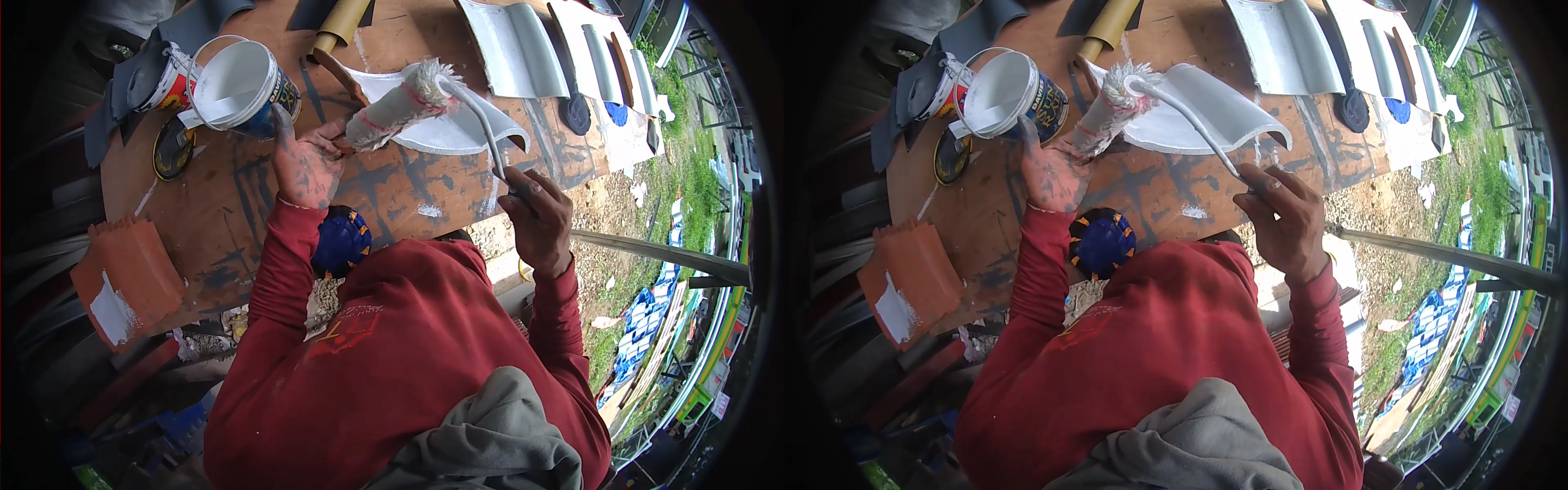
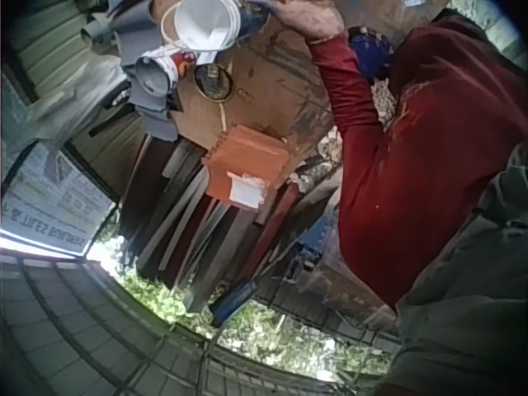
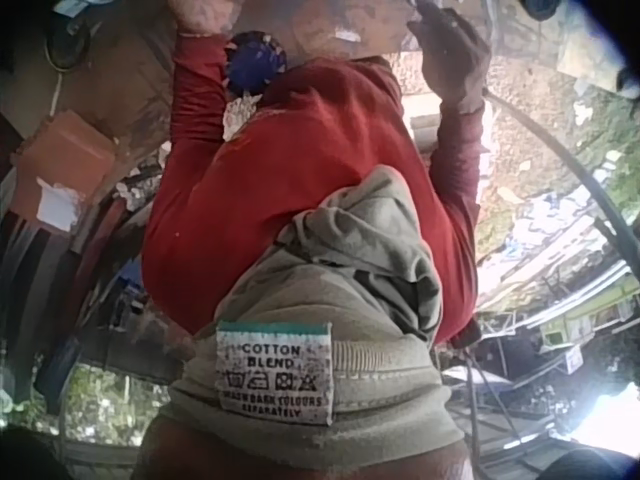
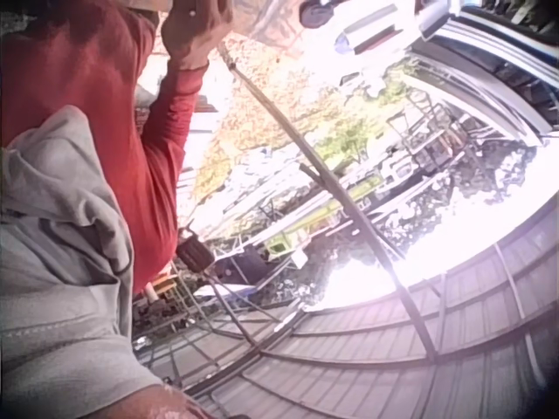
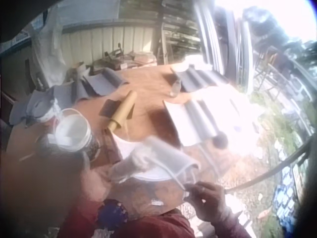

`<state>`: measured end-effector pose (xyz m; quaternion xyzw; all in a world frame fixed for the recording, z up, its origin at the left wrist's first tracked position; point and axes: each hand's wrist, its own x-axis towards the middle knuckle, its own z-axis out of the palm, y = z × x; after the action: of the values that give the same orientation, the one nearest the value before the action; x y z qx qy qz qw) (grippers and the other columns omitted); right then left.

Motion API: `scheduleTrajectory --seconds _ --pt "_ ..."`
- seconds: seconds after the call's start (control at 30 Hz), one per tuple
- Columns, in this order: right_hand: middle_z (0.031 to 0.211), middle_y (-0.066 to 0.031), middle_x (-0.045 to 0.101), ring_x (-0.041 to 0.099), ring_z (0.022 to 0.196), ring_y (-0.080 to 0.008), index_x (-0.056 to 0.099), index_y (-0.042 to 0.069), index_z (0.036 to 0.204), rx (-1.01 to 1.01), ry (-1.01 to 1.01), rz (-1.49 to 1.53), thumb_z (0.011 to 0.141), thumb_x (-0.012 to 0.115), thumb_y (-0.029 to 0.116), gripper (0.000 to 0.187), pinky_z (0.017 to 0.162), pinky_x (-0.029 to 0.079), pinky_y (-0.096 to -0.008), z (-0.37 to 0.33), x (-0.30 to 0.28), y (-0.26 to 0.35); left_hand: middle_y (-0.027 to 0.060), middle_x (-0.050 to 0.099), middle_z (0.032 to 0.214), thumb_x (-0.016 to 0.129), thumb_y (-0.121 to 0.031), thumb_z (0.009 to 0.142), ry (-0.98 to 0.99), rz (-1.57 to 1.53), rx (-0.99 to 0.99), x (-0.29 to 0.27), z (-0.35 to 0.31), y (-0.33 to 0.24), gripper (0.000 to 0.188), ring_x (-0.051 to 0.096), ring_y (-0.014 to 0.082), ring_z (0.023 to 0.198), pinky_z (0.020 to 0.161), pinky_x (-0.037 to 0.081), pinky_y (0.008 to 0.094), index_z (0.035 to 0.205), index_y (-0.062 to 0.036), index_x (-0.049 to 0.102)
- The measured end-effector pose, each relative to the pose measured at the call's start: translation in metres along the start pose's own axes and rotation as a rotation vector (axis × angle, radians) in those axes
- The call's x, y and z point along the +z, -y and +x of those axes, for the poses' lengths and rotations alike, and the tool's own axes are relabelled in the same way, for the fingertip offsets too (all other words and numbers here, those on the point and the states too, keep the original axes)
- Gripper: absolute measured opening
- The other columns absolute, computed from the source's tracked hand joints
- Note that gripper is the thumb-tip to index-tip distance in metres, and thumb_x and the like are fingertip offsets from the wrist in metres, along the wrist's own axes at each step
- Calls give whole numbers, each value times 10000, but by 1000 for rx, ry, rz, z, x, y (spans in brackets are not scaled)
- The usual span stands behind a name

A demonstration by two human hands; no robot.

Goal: The person applies white paint to several curved roof tiles using a small paint roller, then carries a painted tile away from the table.

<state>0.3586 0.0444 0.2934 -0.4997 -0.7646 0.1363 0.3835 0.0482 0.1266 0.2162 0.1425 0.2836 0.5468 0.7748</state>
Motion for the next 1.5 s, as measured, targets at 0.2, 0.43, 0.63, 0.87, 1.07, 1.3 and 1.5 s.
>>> scheduleTrajectory --seconds 0.2,0.43,0.63,0.87,1.07,1.3,1.5 --pt "792 -136 649 629 660 -285 707 38 1122 126 149 48 836 731 82 291 588 475 -377 6 3 -9 347 538 1333 385 -828 874 157 -208 -53 -17 9 1 1181 554 399 1254 1106 415 429 1323 264 402" --pt "789 -153 647 618 661 -274 709 6 1108 224 198 87 887 710 108 244 593 465 -374 6 15 -13 335 557 1320 409 -808 880 327 -371 -96 -27 12 3 1154 579 372 1214 1022 471 397 1326 257 411" --pt "796 -133 649 617 683 -201 708 5 1145 288 230 141 923 696 160 271 620 469 -335 0 13 -26 297 595 1299 438 -804 874 195 -184 -34 -25 7 4 1101 633 350 1120 947 520 360 1319 202 475" --pt "756 5 580 503 611 -58 698 5 1185 398 291 449 966 666 383 438 539 424 -229 -23 14 -37 293 606 1271 422 -820 867 -3 -37 31 -24 -19 26 1093 557 382 1209 1087 397 485 1275 187 533" --pt "898 -69 692 591 793 -108 679 -37 1197 664 327 426 979 666 237 350 740 505 -283 -52 0 -51 261 625 1263 353 -819 892 128 -173 -77 -143 -48 80 1095 560 373 1196 1071 399 487 1276 190 533" --pt "829 -54 678 540 721 -89 686 -22 1196 750 320 339 984 652 236 336 649 465 -276 -66 11 -65 249 612 1270 348 -812 903 -319 119 -177 -171 -63 128 1071 534 324 1239 1100 407 425 1280 173 533" --pt "728 -3 572 500 612 -47 653 -18 1247 835 256 388 1004 603 209 336 540 434 -233 -78 26 -70 231 620 1255 369 -788 917 -324 124 -337 -177 -59 119 1021 569 303 1214 1082 432 418 1333 136 492"
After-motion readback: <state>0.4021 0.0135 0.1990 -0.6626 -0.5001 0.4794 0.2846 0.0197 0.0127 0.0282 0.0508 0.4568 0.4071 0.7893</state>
